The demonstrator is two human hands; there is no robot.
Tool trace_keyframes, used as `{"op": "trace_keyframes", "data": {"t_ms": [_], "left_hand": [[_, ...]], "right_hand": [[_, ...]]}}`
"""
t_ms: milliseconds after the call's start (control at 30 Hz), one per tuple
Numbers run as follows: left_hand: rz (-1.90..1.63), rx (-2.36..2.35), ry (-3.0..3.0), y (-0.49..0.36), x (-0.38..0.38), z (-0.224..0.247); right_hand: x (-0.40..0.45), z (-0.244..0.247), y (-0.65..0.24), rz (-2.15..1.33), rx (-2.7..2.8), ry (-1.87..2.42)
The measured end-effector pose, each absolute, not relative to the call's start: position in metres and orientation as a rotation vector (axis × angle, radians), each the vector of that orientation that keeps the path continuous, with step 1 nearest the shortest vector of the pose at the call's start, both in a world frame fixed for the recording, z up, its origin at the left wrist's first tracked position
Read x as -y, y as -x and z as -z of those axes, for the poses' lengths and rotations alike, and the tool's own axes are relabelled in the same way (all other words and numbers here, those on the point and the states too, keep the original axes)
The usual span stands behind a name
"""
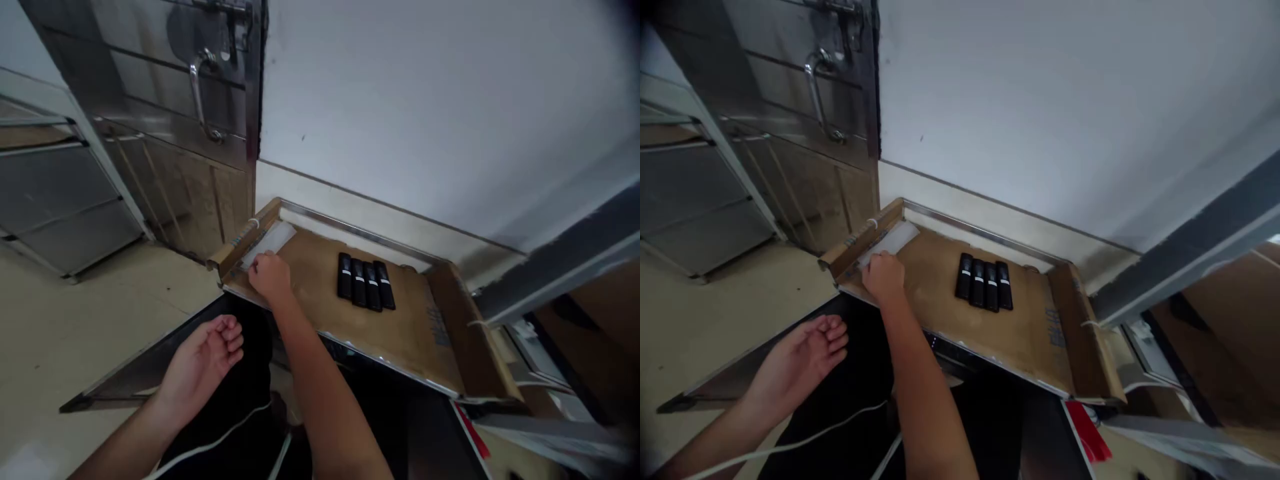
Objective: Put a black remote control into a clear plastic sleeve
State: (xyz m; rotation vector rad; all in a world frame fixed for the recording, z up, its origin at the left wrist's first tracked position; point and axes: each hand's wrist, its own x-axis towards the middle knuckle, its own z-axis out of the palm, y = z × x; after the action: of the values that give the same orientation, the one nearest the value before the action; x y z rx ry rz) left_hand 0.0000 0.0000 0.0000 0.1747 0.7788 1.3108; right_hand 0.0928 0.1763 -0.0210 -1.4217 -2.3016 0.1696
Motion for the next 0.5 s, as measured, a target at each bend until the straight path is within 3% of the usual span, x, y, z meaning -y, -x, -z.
{"op": "trace_keyframes", "data": {"t_ms": [267, 500], "left_hand": [[-1.204, -0.856, -0.214, -0.005, 0.000, 0.017], [-1.129, -0.805, -0.363, -0.038, -0.026, 0.015]], "right_hand": [[-0.179, 0.006, -0.220, -0.177, 1.792, 1.325], [-0.129, 0.069, -0.309, -0.644, 1.686, 1.356]]}}
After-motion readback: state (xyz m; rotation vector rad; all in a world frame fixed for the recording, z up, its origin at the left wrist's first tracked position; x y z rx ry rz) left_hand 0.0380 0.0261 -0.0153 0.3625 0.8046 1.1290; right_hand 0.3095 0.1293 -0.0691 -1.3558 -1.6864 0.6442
